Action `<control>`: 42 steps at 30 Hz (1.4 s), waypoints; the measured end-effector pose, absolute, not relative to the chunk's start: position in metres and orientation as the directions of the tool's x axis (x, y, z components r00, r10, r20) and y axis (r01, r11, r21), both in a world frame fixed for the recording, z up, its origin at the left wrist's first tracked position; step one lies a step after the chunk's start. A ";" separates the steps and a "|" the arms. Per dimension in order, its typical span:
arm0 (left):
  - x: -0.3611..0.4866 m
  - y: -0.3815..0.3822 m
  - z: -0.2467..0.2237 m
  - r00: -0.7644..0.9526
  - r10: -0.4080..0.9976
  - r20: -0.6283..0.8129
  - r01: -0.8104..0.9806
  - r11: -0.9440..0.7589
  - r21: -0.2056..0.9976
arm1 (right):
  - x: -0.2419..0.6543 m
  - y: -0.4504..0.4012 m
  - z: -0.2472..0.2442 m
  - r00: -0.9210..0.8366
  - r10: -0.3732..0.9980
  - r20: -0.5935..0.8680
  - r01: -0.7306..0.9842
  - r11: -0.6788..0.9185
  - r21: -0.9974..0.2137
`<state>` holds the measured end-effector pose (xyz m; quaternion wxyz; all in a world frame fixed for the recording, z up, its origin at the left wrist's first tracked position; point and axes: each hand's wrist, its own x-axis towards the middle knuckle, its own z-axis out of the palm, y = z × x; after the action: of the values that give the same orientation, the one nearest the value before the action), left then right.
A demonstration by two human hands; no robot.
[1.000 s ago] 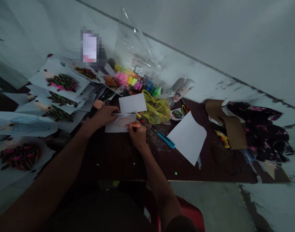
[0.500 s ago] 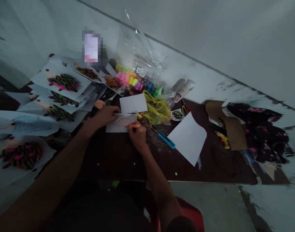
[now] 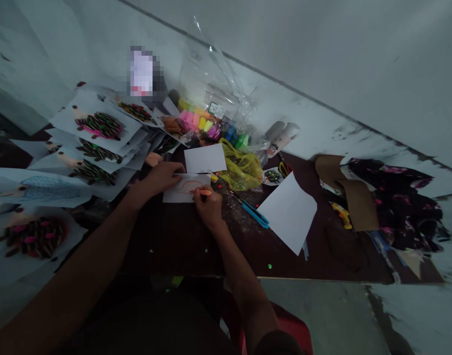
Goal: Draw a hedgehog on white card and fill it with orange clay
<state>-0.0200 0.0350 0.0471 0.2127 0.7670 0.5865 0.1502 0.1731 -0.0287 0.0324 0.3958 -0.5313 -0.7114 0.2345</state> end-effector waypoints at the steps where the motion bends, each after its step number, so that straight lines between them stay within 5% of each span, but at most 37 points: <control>1: -0.020 0.035 0.047 0.269 0.963 -0.022 0.835 -0.221 0.504 | 0.173 -0.029 0.033 -0.112 0.941 0.318 0.577 0.322 -0.751; 29: -0.019 0.034 0.052 0.267 0.962 -0.055 0.848 -0.208 0.487 | 0.168 -0.031 0.034 -0.120 0.963 0.243 0.492 0.270 -0.828; 42: -0.022 0.036 0.044 0.306 0.952 -0.001 0.818 -0.263 0.511 | 0.196 -0.015 0.039 0.188 0.961 0.204 0.282 0.146 -0.948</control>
<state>-0.0222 0.0363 0.0437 0.2147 0.7792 0.5679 0.1558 0.1963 -0.0148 0.0392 0.5220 -0.5670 -0.5482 0.3248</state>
